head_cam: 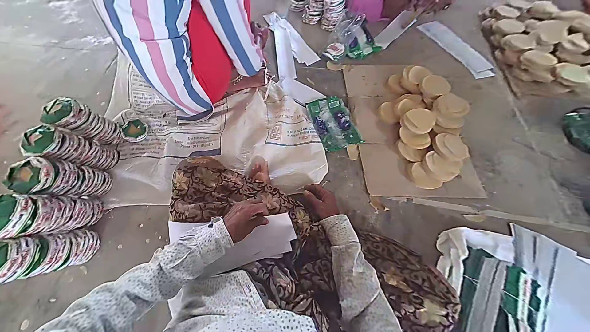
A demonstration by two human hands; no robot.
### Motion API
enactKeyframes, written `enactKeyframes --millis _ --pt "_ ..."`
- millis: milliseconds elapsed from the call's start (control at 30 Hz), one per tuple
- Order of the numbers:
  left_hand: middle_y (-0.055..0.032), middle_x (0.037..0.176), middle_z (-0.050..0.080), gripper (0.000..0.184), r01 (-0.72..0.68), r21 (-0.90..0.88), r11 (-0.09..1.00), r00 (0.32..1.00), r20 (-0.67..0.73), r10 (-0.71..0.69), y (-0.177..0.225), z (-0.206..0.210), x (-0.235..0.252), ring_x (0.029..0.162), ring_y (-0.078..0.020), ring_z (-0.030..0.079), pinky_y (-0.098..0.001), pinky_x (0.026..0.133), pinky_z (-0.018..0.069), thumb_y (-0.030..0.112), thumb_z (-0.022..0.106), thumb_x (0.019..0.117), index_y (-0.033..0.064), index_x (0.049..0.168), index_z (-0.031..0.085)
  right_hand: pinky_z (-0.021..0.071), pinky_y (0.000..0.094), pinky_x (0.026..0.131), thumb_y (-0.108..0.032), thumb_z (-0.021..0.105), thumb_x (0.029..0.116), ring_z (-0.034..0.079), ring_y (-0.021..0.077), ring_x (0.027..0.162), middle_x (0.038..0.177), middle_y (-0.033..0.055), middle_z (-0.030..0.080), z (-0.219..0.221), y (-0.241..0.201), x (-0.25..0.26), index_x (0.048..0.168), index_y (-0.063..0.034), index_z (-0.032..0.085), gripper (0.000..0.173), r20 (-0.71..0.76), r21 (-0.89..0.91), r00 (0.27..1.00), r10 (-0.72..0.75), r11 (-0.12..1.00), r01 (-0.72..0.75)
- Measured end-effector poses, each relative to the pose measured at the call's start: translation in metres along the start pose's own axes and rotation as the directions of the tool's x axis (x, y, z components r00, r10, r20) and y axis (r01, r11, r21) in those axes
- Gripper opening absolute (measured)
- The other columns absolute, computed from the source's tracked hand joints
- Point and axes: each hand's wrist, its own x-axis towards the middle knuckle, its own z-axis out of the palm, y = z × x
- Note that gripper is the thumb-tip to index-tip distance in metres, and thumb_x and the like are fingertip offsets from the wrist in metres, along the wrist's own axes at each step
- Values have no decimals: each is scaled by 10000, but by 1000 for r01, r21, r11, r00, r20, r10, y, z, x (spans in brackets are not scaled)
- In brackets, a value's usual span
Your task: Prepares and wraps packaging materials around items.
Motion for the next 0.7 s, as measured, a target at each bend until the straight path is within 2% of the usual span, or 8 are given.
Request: enactKeyframes --millis 100,167,233,267,333,400,500,700 --pt "-175 982 729 191 -74 -43 996 993 -99 70 5 0 7 939 -260 710 -421 879 566 129 642 968 -40 955 730 537 420 973 -184 637 1000 696 231 1060 1144 186 721 -8 -2 -11 1228 43 667 322 -44 7 999 -17 1000 17" --pt "-181 880 705 234 -118 -39 992 984 -140 111 12 -6 22 803 -231 690 -389 774 561 128 557 1005 -62 981 693 557 415 943 -179 643 991 711 223 1029 1131 175 732 -18 -2 -11 1214 32 684 310 -158 13 986 -55 998 58" --pt "-162 844 702 274 -181 9 983 966 -185 180 18 -11 42 775 -204 682 -368 779 557 167 531 1027 -53 989 692 579 421 869 -160 657 981 716 257 968 1121 197 722 -29 -6 -7 1192 45 685 296 -309 -24 947 -84 996 81" --pt "-133 816 701 297 -192 37 981 957 -212 196 21 -13 55 764 -187 671 -371 794 543 218 551 1027 -30 965 702 574 445 877 -182 661 978 702 300 1009 1168 221 697 -36 -10 -1 1205 51 677 326 -358 -86 927 -108 993 82" --pt "-107 790 696 323 -166 54 985 964 -200 174 28 -15 88 751 -196 654 -432 813 494 298 593 1005 3 948 712 503 516 1016 -248 658 975 596 413 1224 1332 277 610 -57 -19 19 1250 54 666 408 -390 -246 905 -172 966 78" --pt "-170 928 719 322 -119 47 992 991 -49 121 35 -16 122 874 -276 698 -486 844 540 276 592 1018 -25 1042 703 390 564 1139 -310 669 964 463 482 1371 1456 299 516 -76 -28 44 1308 29 650 483 -391 -395 893 -223 917 56" --pt "-282 1185 669 286 -35 12 999 972 234 32 41 1 169 1137 -405 652 -559 1030 478 106 532 1044 -99 1208 645 308 640 1159 -433 715 912 291 504 1483 1581 287 372 -98 -41 92 1416 -48 594 645 -347 -537 917 -197 843 -22" --pt "-268 1338 620 369 164 162 973 821 525 -226 33 66 235 1257 -443 597 -626 1074 439 128 507 1065 14 1414 555 -9 681 1226 -735 737 755 -85 456 1572 1717 217 -39 -110 -67 191 1638 -145 272 1159 -54 -809 997 -55 587 -11"
